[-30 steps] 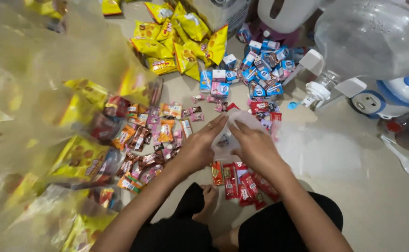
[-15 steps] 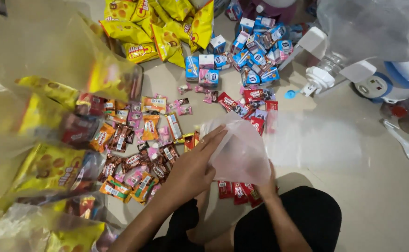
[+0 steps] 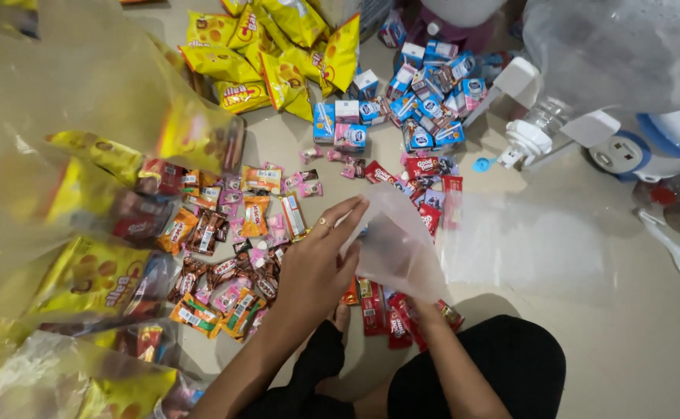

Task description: Packing small snack packets into a plastic bag from a pile on the floor.

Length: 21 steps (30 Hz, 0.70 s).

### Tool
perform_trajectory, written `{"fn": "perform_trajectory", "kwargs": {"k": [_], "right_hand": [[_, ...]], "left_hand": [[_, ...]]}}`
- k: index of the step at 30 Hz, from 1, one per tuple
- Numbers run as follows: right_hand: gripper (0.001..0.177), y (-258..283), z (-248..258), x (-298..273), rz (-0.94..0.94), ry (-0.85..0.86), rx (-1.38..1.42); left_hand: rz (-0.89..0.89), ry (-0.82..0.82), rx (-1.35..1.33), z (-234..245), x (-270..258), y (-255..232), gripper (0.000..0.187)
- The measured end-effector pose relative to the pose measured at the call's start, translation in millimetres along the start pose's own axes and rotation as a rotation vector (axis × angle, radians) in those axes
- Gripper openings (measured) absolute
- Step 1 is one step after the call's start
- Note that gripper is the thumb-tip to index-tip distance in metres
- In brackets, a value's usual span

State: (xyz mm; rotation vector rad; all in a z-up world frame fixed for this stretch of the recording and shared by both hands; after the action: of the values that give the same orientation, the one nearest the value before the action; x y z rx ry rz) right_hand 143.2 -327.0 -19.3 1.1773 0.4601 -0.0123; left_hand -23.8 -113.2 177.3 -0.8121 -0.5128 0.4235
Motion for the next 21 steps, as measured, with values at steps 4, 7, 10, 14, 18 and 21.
{"fn": "perform_trajectory", "kwargs": {"k": [4, 7, 10, 14, 18, 21], "right_hand": [[0.032, 18, 12, -13, 0.003, -0.038, 0.007], [0.024, 27, 48, -14, 0.191, -0.146, 0.202], [0.022, 92, 64, -64, 0.552, -0.156, 0.248], [0.015, 153, 14, -95, 0.91, 0.004, -0.389], [0.017, 123, -34, -56, 0.86, -0.155, -0.73], [0.036, 106, -46, -41, 0.738, -0.069, -0.982]], "left_hand": [[-0.034, -0.012, -0.063, -4, -2, -2, 0.06], [-0.043, 0.023, -0.043, -12, -3, 6, 0.067], [-0.024, 0.111, -0.026, -19, -1, 1, 0.072], [0.006, 0.079, -0.086, -20, -1, -10, 0.074], [0.026, 0.053, -0.087, -6, 0, -19, 0.074], [0.098, 0.05, -0.077, -4, -1, -17, 0.072]]}}
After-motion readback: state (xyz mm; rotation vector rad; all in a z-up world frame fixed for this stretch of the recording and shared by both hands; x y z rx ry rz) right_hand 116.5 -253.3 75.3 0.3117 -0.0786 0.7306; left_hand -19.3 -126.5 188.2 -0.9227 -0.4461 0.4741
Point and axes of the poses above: each hand's wrist, its own x-axis towards the middle knuckle, its own z-axis out of the back of the hand, y = z × x, the point moved 2 cm from there along x, towards the middle knuckle, and after that the axes turned 7 degrees about -x, right-handed, at the moved point
